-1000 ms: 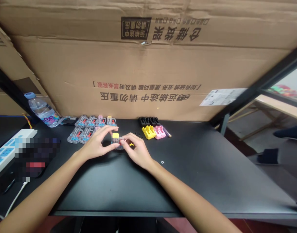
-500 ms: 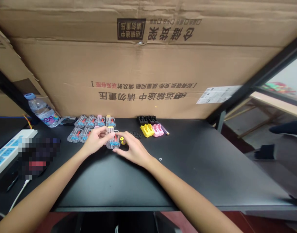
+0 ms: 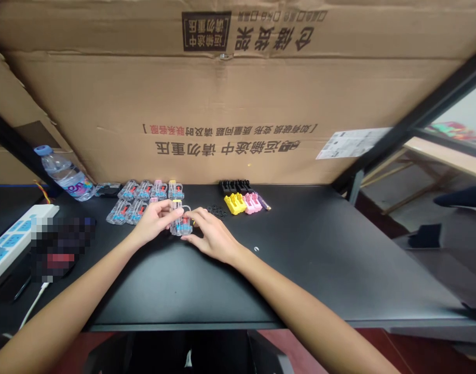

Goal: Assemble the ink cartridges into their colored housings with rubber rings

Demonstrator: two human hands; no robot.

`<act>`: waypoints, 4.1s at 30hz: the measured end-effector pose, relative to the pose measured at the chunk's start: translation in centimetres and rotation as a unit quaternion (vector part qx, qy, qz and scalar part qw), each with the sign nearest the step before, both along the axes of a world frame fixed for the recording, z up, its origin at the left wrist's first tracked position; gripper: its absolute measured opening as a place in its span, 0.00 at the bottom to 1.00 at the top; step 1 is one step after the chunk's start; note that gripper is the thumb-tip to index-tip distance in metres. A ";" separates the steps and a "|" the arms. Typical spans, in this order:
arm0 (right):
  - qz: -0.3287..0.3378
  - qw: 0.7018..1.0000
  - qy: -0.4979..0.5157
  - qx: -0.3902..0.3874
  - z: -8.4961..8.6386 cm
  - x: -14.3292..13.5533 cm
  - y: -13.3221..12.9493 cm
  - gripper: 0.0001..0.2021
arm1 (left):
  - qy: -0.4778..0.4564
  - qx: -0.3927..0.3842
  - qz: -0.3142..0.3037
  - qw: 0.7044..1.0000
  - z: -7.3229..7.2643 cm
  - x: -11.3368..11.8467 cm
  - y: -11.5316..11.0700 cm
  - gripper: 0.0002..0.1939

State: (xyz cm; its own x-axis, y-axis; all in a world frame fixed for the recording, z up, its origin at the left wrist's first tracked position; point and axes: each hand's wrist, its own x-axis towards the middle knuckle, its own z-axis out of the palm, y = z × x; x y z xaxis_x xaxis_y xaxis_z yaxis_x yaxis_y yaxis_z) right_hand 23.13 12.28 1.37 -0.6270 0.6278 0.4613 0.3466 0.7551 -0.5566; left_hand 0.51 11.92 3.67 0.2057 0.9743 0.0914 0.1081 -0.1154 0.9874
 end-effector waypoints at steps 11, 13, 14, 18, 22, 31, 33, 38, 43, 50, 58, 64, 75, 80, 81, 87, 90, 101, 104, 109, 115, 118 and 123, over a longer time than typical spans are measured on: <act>0.000 1.000 0.009 -0.003 -0.5 0.1 0.2 0.24 | 0.019 0.022 0.004 1.000 -0.2 -0.1 0.0 0.21; -0.004 1.000 0.010 -0.002 -0.4 0.2 0.2 0.25 | 0.019 0.025 0.006 0.999 -0.2 -0.1 0.0 0.22; -0.005 1.000 0.009 0.000 -0.4 0.2 0.2 0.25 | 0.019 0.025 0.005 0.999 -0.2 -0.1 0.0 0.22; -0.003 1.000 0.012 0.004 -0.2 0.1 0.2 0.25 | 0.015 0.021 0.001 1.000 -0.1 -0.1 0.0 0.21; -0.020 1.000 0.013 -0.004 -0.3 0.0 0.1 0.31 | 0.014 0.033 0.011 0.999 -0.2 -0.3 0.1 0.19; -0.051 0.997 -0.026 0.044 -0.1 -0.1 0.0 0.28 | 0.105 0.082 0.028 0.991 -0.2 -0.6 0.0 0.20; -0.052 0.996 -0.043 0.057 -0.2 -0.1 0.0 0.27 | 0.161 0.113 0.036 0.980 0.1 -0.7 -0.1 0.17; -0.029 0.995 -0.071 0.070 -0.6 0.0 0.3 0.22 | 0.352 0.172 0.079 0.917 0.2 -0.9 -0.4 0.15; -0.006 0.992 -0.102 0.073 -0.4 0.0 0.3 0.10 | 0.429 0.265 0.049 0.862 -0.6 -1.3 -0.1 0.09; -0.016 0.995 -0.076 0.068 -0.2 -0.4 0.3 0.07 | 0.419 0.293 0.028 0.859 -0.3 -1.8 0.3 0.09; -0.201 0.973 -0.045 0.102 0.4 4.2 4.8 0.09 | 0.421 0.315 -0.069 0.848 0.4 -1.5 -0.4 0.07; -0.340 0.930 -0.114 0.084 1.1 7.7 6.8 0.10 | 0.413 0.303 -0.076 0.856 -0.1 -1.7 0.0 0.08; -0.339 0.936 -0.078 0.058 0.7 7.2 6.8 0.09 | 0.433 0.315 -0.062 0.843 -0.7 -2.2 0.5 0.07; -0.271 0.961 0.055 0.010 2.5 5.0 4.9 0.09 | 0.430 0.325 -0.054 0.840 -0.5 -2.1 0.4 0.08; -0.235 0.970 0.061 -0.027 2.7 4.3 4.3 0.10 | 0.428 0.327 -0.053 0.841 -0.4 -2.1 0.3 0.09; -0.049 0.981 0.047 -0.182 1.1 0.8 1.4 0.09 | 0.414 0.332 -0.053 0.846 0.2 -1.9 0.2 0.16; -0.046 0.986 0.045 -0.153 0.1 0.4 1.1 0.09 | 0.415 0.328 -0.064 0.846 0.3 -1.8 0.2 0.17; -0.073 0.996 -0.053 0.002 0.8 2.2 2.5 0.07 | 0.408 0.314 -0.145 0.845 0.2 -1.6 -0.3 0.20; -0.048 0.994 -0.100 0.005 0.6 2.1 2.5 0.07 | 0.406 0.307 -0.159 0.846 -0.1 -1.5 -0.3 0.17; -0.041 0.991 -0.129 0.000 0.4 2.1 2.5 0.05 | 0.394 0.305 -0.172 0.850 -0.3 -1.2 -0.4 0.15; -0.021 0.991 -0.126 -0.033 0.6 2.2 2.5 0.05 | 0.390 0.305 -0.179 0.850 0.0 -1.0 -0.6 0.16; -0.018 0.991 -0.125 -0.046 0.7 2.1 2.4 0.06 | 0.393 0.300 -0.182 0.850 0.3 -1.0 -0.7 0.13; -0.021 0.991 -0.113 -0.072 0.9 2.0 2.3 0.03 | 0.399 0.294 -0.184 0.849 0.4 -1.2 -0.6 0.13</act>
State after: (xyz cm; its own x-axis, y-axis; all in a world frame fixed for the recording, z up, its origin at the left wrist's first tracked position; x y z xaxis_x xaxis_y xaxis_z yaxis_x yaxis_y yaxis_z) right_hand 25.17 14.62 2.28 -0.6759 0.7050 0.2148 0.5046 0.6551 -0.5623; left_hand -0.71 11.32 4.11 0.7107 0.6655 0.2279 0.5660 -0.7334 0.3765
